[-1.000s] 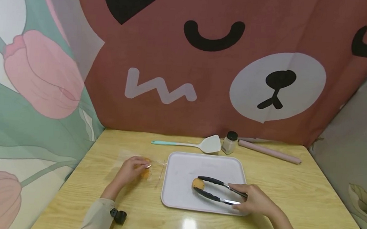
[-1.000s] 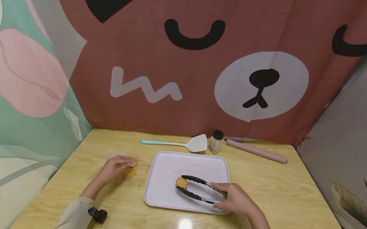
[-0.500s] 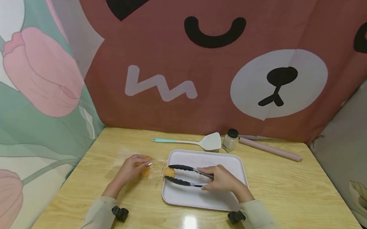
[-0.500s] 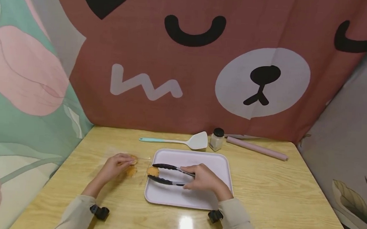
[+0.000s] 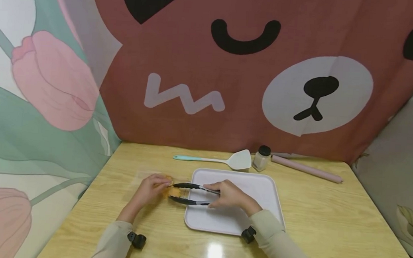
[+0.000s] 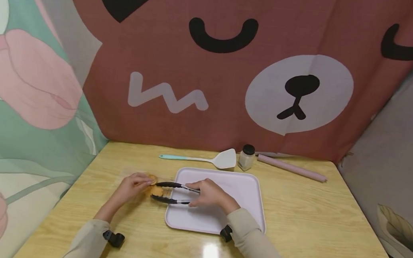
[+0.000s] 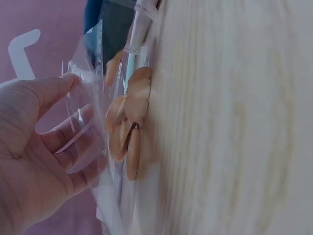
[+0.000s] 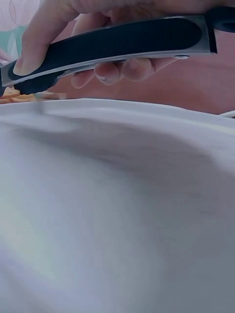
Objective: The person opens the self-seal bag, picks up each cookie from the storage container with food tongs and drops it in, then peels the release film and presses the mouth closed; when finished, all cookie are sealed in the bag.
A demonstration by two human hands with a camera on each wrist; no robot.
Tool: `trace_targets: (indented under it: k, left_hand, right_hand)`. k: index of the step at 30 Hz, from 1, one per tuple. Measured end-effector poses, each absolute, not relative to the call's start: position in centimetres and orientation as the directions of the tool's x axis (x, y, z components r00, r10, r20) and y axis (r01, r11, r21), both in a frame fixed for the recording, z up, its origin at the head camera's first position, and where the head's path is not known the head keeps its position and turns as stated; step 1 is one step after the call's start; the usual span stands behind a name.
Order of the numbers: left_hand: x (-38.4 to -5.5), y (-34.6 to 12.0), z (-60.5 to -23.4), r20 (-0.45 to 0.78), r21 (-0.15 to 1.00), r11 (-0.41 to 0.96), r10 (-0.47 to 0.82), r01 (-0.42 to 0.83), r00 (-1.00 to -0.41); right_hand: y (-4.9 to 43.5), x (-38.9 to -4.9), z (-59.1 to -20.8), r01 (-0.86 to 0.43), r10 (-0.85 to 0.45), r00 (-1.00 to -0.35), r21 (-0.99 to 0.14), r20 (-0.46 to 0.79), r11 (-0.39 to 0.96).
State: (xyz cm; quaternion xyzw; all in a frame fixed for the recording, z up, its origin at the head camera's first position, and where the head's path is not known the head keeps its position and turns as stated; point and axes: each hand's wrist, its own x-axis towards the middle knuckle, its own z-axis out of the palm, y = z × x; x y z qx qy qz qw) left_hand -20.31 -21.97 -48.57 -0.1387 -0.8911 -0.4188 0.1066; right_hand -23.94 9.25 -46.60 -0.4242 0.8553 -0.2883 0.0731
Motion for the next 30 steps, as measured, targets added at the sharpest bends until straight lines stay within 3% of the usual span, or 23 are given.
trace_targets:
  k: [10,30]
  left_hand:
    - [-20.1,-22.0,-48.5,0.238,0.752,0.602,0.13,0.268,-0.962]
    - [-20.5,-22.7,-47.7,0.266,0.738,0.621,0.092,0.264,-0.959]
  right_hand:
    - [7.4,-24.7,-46.9,-0.672,-0.763,-0.636,-0.568,0.114,0.475]
    - [8.9,-26.2,-46.5,-0.722,-0.769,-0.623,-0.481,0.141,0.497]
